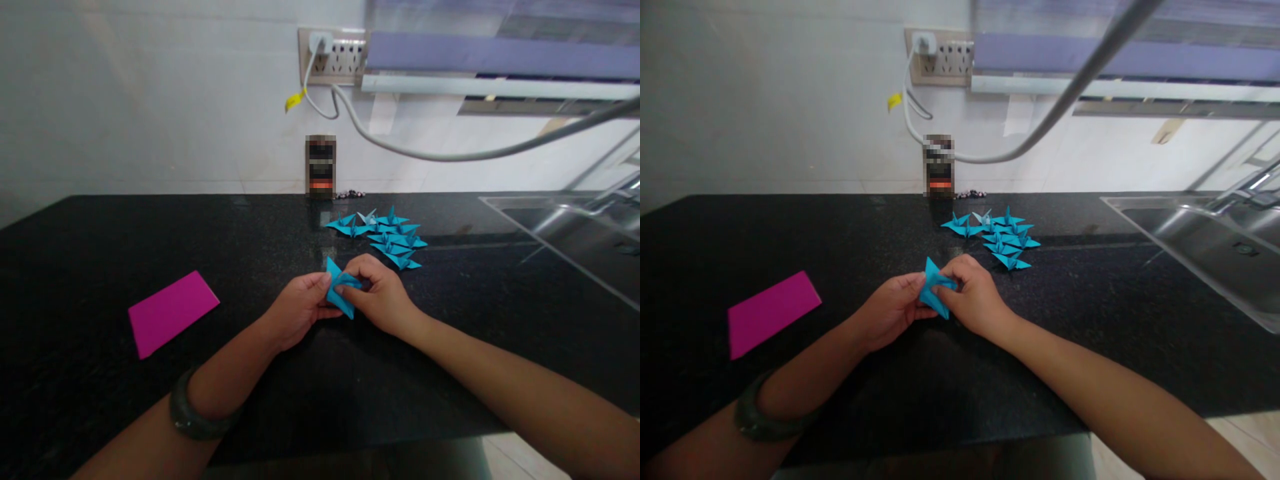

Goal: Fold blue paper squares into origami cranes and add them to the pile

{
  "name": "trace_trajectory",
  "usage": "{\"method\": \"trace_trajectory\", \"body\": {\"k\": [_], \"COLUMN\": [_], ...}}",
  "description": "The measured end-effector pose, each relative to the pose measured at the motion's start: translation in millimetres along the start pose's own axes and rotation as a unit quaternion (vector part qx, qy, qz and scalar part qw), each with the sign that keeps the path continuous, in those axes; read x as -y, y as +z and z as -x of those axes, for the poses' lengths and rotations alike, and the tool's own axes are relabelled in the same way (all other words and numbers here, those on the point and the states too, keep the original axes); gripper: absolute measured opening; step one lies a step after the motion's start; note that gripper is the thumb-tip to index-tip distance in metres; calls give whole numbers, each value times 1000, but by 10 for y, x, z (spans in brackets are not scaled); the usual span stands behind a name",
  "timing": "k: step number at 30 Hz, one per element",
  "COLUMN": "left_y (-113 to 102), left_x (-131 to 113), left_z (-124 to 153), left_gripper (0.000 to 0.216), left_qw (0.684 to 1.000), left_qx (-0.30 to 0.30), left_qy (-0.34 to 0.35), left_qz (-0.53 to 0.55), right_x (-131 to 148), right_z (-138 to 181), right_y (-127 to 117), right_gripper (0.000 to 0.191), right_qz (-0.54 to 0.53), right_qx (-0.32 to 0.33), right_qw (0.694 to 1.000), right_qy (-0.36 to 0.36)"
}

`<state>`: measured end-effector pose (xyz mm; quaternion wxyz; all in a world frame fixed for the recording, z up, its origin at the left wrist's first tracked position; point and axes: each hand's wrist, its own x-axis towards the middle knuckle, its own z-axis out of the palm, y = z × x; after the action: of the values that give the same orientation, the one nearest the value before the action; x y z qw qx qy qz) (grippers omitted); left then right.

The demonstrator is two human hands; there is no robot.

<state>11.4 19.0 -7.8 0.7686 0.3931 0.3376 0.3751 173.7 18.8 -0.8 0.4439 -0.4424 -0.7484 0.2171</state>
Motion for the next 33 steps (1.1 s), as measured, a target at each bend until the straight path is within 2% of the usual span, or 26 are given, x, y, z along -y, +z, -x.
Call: {"method": "trace_trajectory", "body": {"k": [6,12,15,18,22,26,33], "left_y": [26,54,56,52,50,57,68], "left_x": [-7,-21,-39,-48,-30,-9,-26], "left_z": [-3,9,12,10,4,6,15], "left_gripper": [30,32,31,29,28,33,39], "left_qw": [1000,1000,1000,1000,1000,1000,999], "left_qx": [4,3,-2,-10,-11,-14,-32], "left_qy": [-3,-7,-12,-19,-13,-9,-21], "left_qz": [25,21,22,14,16,2,-34], "right_x": [8,30,24,5,-8,7,40], "right_z": [1,20,28,40,45,29,4], "right_y": [9,3,-1,7,25,36,34], "right_gripper": [14,16,13,5,8,3,16], "right_qz": [-5,-4,14,25,11,15,31], "right_qx": [-21,-29,-27,-29,-32,-23,-16], "right_qw": [999,999,1000,999,999,998,998], "right_qy": [47,16,-2,15,37,56,51]}}
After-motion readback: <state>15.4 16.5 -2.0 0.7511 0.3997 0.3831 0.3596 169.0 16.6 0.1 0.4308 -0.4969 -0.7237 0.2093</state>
